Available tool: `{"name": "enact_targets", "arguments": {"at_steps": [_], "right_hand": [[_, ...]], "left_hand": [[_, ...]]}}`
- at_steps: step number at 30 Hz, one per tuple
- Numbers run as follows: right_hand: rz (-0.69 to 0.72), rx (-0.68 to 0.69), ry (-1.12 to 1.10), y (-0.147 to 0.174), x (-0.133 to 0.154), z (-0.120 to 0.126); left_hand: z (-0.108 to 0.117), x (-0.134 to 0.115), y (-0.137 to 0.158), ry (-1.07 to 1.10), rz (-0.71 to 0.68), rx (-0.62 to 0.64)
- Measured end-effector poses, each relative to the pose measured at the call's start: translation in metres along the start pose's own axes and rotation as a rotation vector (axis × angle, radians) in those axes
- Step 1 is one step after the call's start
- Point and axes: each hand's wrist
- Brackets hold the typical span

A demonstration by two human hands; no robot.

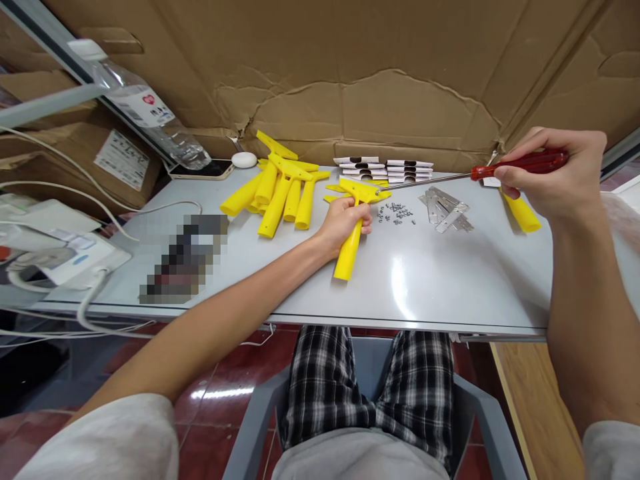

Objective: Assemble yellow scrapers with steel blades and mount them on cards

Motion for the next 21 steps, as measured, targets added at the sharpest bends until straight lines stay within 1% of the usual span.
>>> {"name": "enact_targets", "arguments": {"at_steps": [3, 5, 10, 13, 16, 21], "right_hand": [[-0.013, 0.037, 0.022, -0.008, 0.009, 0.002], [0.008, 0.051, 0.049, -0.014, 0.014, 0.003], [0.039, 0.055, 0.091, -0.023, 0.021, 0.004], [0.030, 0.068, 0.104, -0.023, 0.021, 0.005], [0.007, 0.053, 0.149, -0.025, 0.024, 0.004], [0.019, 0.092, 0.191, -0.040, 0.038, 0.000]], "left_hand": [[0.001, 0.001, 0.000, 0.004, 0.005, 0.016], [-0.001, 0.001, 0.000, 0.023, 0.003, 0.022], [-0.005, 0.002, -0.003, 0.096, -0.026, -0.013], [-0.007, 0.002, -0.003, 0.082, 0.003, -0.019], [-0.007, 0.000, 0.000, 0.064, 0.021, -0.019], [-0.008, -0.003, 0.006, 0.045, -0.009, -0.014]]}}
Point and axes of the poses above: each hand's wrist, its own y-axis away from the middle knuckle, its own z-axis out of the back of the hand, x = y × z, and after that the axes turned 10 degrees about z, right-handed
